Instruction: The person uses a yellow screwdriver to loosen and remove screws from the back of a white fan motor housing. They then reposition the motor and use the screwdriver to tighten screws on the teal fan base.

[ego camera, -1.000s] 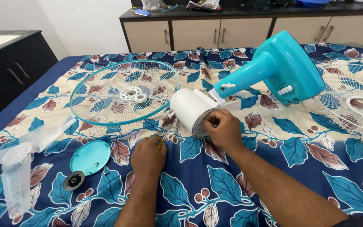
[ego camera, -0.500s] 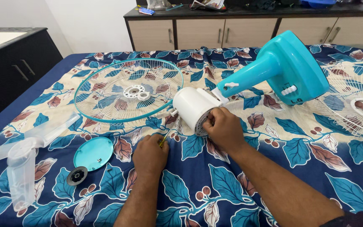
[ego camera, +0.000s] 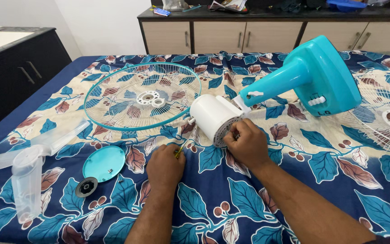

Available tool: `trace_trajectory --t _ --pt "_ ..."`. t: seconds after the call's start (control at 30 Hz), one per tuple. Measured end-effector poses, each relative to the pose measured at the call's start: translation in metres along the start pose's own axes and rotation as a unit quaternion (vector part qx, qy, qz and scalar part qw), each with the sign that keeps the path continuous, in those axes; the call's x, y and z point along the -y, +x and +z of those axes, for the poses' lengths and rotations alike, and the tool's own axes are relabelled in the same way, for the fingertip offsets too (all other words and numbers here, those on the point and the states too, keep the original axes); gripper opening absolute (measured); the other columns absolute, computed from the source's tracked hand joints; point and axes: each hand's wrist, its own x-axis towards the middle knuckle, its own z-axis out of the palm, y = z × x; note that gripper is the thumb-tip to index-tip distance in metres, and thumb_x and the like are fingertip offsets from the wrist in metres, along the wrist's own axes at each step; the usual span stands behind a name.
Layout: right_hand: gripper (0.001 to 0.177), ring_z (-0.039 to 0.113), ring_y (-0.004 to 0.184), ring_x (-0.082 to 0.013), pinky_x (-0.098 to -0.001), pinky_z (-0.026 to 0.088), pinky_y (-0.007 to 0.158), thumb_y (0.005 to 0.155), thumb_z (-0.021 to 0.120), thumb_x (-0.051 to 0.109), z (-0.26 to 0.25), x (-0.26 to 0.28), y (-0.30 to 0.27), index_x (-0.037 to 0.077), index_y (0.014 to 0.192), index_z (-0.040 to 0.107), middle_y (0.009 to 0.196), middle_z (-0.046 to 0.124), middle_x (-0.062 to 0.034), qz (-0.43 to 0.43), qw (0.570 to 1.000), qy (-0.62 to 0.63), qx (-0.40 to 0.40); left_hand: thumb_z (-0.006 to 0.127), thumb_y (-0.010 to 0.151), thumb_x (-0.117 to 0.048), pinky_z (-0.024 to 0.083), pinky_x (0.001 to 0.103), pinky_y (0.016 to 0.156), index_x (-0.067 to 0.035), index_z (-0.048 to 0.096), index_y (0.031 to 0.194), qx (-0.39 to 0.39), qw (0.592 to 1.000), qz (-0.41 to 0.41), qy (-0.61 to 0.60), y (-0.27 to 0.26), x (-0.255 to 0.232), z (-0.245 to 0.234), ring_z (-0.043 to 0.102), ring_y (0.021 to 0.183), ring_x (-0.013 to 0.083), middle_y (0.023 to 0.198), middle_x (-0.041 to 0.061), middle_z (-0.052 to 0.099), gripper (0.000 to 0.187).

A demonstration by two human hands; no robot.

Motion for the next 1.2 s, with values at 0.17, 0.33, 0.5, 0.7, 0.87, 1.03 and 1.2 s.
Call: trace_trajectory --t 0.17,0.33,0.5,0.7,0.87,1.03,1.2 --pt "0.009 0.064 0.074 -0.028 -0.0408 0.053 0.066 0.075 0.073 0.012 -0.013 0.028 -0.002 0.01 0.074 0.064 0.075 0.064 -0.007 -0.065 0.995 -0.03 -0.07 0.083 0.073 -0.034 0.055 0.044 0.077 -0.013 0.078 0.101 -0.026 0.999 0.029 -0.029 0.0 -0.004 -0.007 0.068 0.094 0.0313 0.099 0.007 0.072 0.035" --pt "0.01 0.066 0.073 -0.0264 -0.0387 0.054 0.066 0.076 0.073 0.014 -0.01 0.073 -0.013 0.009 0.077 0.064 0.077 0.065 -0.0081 -0.107 0.988 0.1 0.052 0.081 0.078 -0.031 0.054 0.043 0.08 -0.012 0.078 0.1 -0.012 0.996 0.042 -0.074 0.001 -0.003 -0.023 0.069 0.094 0.0311 0.099 0.008 0.072 0.029" --pt "0.011 0.067 0.063 -0.0235 -0.0368 0.054 0.058 0.071 0.073 0.015 0.02 0.109 -0.013 0.007 0.074 0.066 0.073 0.065 -0.0089 -0.073 0.946 0.209 0.238 0.08 0.079 -0.026 0.053 0.043 0.081 -0.011 0.077 0.096 -0.042 0.997 0.052 -0.044 -0.012 0.034 -0.058 0.067 0.093 0.0321 0.096 0.009 0.073 0.023" --pt "0.012 0.066 0.063 -0.024 -0.0372 0.053 0.059 0.074 0.072 0.017 0.084 0.13 -0.01 0.007 0.074 0.066 0.072 0.063 -0.0081 -0.096 0.928 0.227 0.278 0.084 0.074 -0.025 0.05 0.043 0.084 -0.009 0.075 0.1 -0.037 0.999 0.015 0.016 -0.048 0.091 -0.1 0.063 0.096 0.0346 0.1 0.012 0.07 0.032" --pt "0.013 0.066 0.065 -0.0268 -0.0402 0.053 0.061 0.074 0.072 0.019 0.129 0.139 -0.012 0.007 0.075 0.068 0.073 0.064 -0.0093 -0.089 0.922 0.217 0.309 0.088 0.07 -0.03 0.046 0.044 0.092 -0.005 0.071 0.105 -0.045 0.999 0.011 0.01 -0.069 0.102 -0.105 0.058 0.106 0.0359 0.106 0.014 0.067 0.047" --pt "0.013 0.067 0.066 -0.0279 -0.0399 0.053 0.062 0.072 0.073 0.019 0.156 0.141 -0.006 0.007 0.075 0.068 0.074 0.065 -0.0106 -0.095 0.926 0.202 0.304 0.08 0.078 -0.024 0.052 0.042 0.084 -0.006 0.074 0.102 -0.045 0.999 -0.008 -0.027 -0.067 0.108 -0.109 0.065 0.097 0.0336 0.1 0.013 0.07 0.031" --pt "0.015 0.07 0.057 -0.0242 -0.0363 0.055 0.057 0.065 0.076 0.019 0.157 0.135 -0.002 0.006 0.069 0.069 0.066 0.071 -0.0088 -0.008 0.925 0.185 0.331 0.067 0.089 -0.015 0.054 0.043 0.074 -0.007 0.076 0.102 -0.019 1.0 -0.004 -0.002 -0.045 0.118 -0.102 0.068 0.087 0.0332 0.094 0.012 0.071 0.018"
